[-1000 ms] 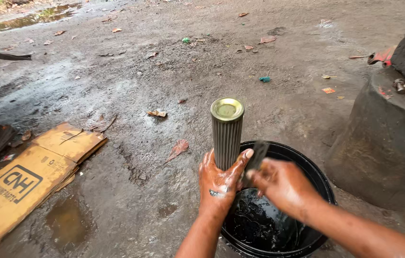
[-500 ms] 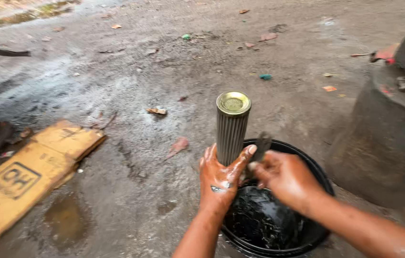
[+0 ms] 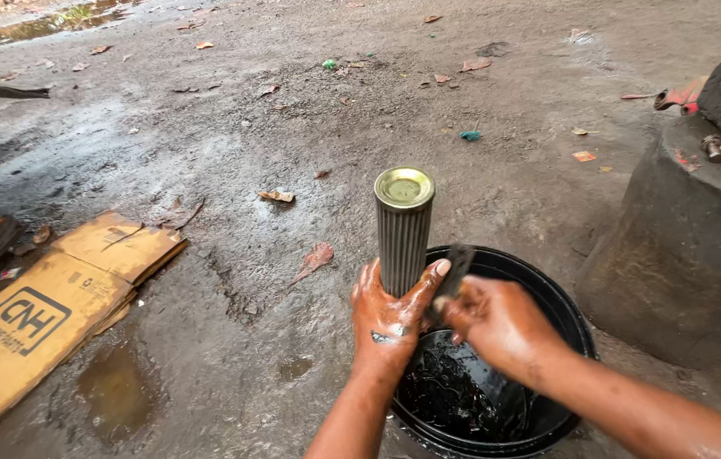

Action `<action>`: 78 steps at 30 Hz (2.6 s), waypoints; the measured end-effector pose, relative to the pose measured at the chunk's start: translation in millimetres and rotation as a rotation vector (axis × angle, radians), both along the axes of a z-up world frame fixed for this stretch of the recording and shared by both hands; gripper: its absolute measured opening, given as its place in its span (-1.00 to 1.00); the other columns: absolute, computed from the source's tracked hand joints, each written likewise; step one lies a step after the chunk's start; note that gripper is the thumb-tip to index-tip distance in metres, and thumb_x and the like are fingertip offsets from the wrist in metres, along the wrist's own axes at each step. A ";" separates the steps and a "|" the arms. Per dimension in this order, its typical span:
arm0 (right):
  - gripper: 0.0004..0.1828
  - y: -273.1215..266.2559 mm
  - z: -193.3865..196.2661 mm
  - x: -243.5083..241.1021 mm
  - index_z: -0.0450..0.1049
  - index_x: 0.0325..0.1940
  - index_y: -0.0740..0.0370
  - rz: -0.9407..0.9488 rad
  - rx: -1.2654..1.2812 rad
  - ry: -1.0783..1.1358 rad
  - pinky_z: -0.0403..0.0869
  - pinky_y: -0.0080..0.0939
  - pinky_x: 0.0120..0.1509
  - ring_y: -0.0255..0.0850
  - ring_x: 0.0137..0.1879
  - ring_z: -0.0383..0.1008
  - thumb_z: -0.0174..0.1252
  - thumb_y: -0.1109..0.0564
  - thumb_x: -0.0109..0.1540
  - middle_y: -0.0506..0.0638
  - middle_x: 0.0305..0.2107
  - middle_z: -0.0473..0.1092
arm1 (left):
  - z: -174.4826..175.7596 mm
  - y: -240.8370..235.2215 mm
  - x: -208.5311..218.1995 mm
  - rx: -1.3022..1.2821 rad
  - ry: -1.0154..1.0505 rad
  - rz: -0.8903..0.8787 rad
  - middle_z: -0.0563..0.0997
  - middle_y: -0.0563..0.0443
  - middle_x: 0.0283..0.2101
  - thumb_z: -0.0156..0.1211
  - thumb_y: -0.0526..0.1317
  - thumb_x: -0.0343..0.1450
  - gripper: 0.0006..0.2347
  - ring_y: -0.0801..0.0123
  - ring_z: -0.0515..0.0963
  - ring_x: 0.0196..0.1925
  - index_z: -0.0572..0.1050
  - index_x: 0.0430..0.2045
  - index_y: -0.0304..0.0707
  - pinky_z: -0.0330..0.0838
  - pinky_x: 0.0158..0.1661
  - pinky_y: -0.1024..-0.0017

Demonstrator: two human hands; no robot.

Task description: The person scrubs a cylindrical metal filter with a brush while repeatedly dipping it into a bucket of dark liquid. The person rotates the filter and scrubs different sections to remove grime.

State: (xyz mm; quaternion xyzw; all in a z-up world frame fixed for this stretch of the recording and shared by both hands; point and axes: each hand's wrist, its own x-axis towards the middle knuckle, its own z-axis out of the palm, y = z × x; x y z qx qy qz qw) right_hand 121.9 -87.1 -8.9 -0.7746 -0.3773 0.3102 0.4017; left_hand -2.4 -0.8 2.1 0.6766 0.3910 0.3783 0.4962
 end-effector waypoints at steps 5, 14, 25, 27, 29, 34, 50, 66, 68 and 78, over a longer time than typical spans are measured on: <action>-0.77 -3.8 1.9 -0.5 0.59 -0.09 0.23 0.050 0.091 -0.010 0.55 -0.21 -0.23 -0.33 -0.38 0.56 0.18 0.10 0.24 -0.06 -0.42 0.64 | -7.9 2.2 2.1 0.097 0.012 0.030 0.56 -0.14 -0.26 0.40 0.17 0.17 -0.53 0.02 0.62 -0.14 0.57 -0.41 -0.30 0.51 -0.10 0.06; -0.65 -4.7 -20.4 9.9 0.53 -0.26 0.34 -0.076 -0.122 -0.189 0.51 -0.16 -0.23 -0.31 -0.41 0.53 0.22 -0.06 0.32 0.03 -0.49 0.57 | 10.5 4.5 7.5 -0.066 -0.211 0.028 0.65 -0.14 -0.41 0.43 0.12 0.19 -0.54 0.16 0.61 -0.38 0.55 -0.39 -0.35 0.53 -0.31 0.20; -0.67 13.5 -47.6 63.2 0.59 0.06 0.17 -0.053 0.225 0.239 0.55 -0.22 -0.19 -0.30 -0.34 0.46 0.02 0.07 0.32 0.00 -0.34 0.56 | 13.5 12.2 -8.2 -0.132 -0.123 -0.013 0.65 -0.02 -0.48 0.40 0.13 0.21 -0.57 0.37 0.62 -0.46 0.54 -0.39 -0.30 0.54 -0.38 0.34; -0.68 15.3 -48.8 60.8 0.58 0.02 0.21 -0.003 0.169 0.252 0.55 -0.21 -0.15 -0.30 -0.27 0.53 0.01 0.06 0.32 -0.06 -0.28 0.58 | 8.6 11.4 -10.3 -0.129 -0.143 -0.033 0.66 -0.02 -0.47 0.40 0.12 0.22 -0.57 0.38 0.62 -0.45 0.55 -0.37 -0.30 0.53 -0.35 0.35; -0.70 19.4 -46.8 59.4 0.57 0.00 0.21 0.038 0.148 0.235 0.53 -0.21 -0.13 -0.32 -0.22 0.56 0.02 0.07 0.32 -0.08 -0.26 0.59 | 8.1 11.2 -9.3 -0.141 -0.149 -0.060 0.66 -0.01 -0.46 0.41 0.12 0.22 -0.56 0.39 0.62 -0.43 0.53 -0.35 -0.30 0.53 -0.35 0.36; -0.74 17.5 -40.2 52.5 0.57 0.01 0.23 0.319 0.215 0.243 0.49 -0.29 -0.07 -0.37 -0.20 0.46 0.07 0.11 0.33 -0.03 -0.32 0.51 | 14.1 0.5 -9.6 -0.243 -0.130 -0.147 0.65 0.02 -0.46 0.44 0.08 0.16 -0.55 0.39 0.62 -0.43 0.51 -0.35 -0.30 0.52 -0.37 0.31; -0.66 7.9 -11.5 35.9 0.63 0.05 0.05 0.181 0.184 -0.268 0.53 -0.17 -0.07 -0.24 -0.16 0.58 0.22 0.13 0.18 -0.06 -0.27 0.63 | 2.9 -5.2 -1.2 0.413 0.123 -0.167 0.66 -0.17 -0.33 0.48 0.16 0.24 -0.54 0.12 0.64 -0.29 0.64 -0.37 -0.33 0.49 -0.30 0.18; -0.79 8.7 -29.6 36.4 0.36 -0.25 0.12 -0.040 -0.088 0.779 0.54 -0.19 -0.20 -0.38 -0.51 0.18 0.13 -0.03 0.30 -0.20 -0.61 0.14 | 6.7 3.8 -4.7 -0.094 -0.053 -0.164 0.64 0.02 -0.54 0.43 0.04 0.24 -0.64 0.47 0.61 -0.52 0.55 -0.46 -0.34 0.50 -0.48 0.44; -0.78 9.4 -27.8 33.0 0.33 -0.29 0.09 -0.046 -0.095 0.789 0.52 -0.19 -0.20 -0.39 -0.51 0.18 0.17 -0.03 0.29 -0.22 -0.62 0.12 | 3.4 4.7 -4.4 -0.136 -0.088 -0.181 0.60 -0.01 -0.55 0.42 0.03 0.24 -0.63 0.44 0.57 -0.53 0.54 -0.45 -0.37 0.48 -0.50 0.39; -0.65 12.7 -16.9 21.3 0.40 -0.34 0.13 0.011 -0.143 0.582 0.45 -0.22 -0.34 -0.37 -0.56 0.11 0.15 -0.17 0.30 -0.20 -0.67 0.06 | -16.1 14.2 6.1 -0.393 -0.279 -0.016 0.60 -0.06 -0.45 0.37 0.11 0.27 -0.56 0.35 0.58 -0.50 0.50 -0.29 -0.32 0.51 -0.48 0.35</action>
